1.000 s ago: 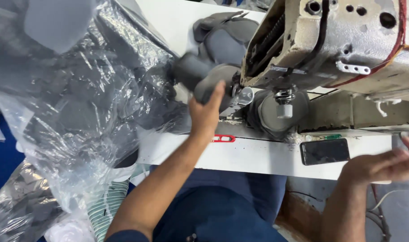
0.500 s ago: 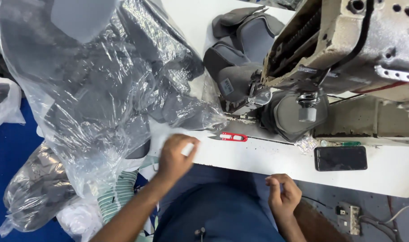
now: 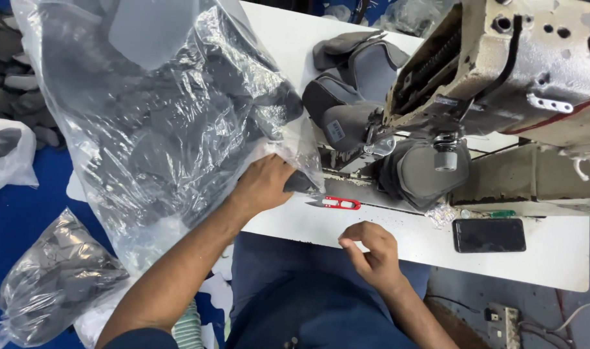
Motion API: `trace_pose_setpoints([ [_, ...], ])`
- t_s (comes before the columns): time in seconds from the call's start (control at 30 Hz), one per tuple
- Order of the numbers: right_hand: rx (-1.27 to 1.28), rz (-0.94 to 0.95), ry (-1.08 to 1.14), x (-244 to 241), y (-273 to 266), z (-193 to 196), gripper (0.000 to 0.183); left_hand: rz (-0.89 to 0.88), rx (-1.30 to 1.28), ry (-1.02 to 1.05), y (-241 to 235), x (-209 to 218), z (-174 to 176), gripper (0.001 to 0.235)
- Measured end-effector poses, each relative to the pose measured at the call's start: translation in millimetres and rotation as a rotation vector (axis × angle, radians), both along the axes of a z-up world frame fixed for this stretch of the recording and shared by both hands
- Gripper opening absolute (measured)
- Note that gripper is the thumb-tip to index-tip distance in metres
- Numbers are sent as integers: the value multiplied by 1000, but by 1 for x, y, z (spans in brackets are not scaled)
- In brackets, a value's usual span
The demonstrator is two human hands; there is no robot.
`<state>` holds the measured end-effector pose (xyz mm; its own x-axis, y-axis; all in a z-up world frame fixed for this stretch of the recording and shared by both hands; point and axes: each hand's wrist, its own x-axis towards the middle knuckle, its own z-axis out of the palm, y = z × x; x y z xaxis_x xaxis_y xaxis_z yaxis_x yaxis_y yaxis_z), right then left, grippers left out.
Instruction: The person uses a sewing machine to stitch grey shoe parts, picking them from a plastic bag and placing them under the needle. They guide the parts through the machine and stack the finished pieces on the table.
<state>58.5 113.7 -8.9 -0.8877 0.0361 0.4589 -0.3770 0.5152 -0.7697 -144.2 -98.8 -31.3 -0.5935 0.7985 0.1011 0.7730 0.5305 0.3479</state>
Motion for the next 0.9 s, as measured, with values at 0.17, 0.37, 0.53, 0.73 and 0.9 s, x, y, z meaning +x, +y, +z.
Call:
trace_pose_setpoints([
  [0.17, -32, -140, -149, 30, 2, -27, 5, 32, 422, -20, -11, 38, -17, 71],
  [0.37, 117, -105, -29, 18, -11, -14, 52, -141, 862, -509, 39, 131, 17, 89],
  [0.53, 5, -44, -25, 9, -2, -10, 57, -101, 1165, -1252, 70, 127, 21, 90],
  [0.73, 10, -38, -98, -8, 0, 26, 54, 4, 1477, -1897, 84, 109, 34, 75],
  [0.9, 293, -143, 79, -11, 0, 21, 55, 160, 1635, -2120, 89, 100, 17, 60],
])
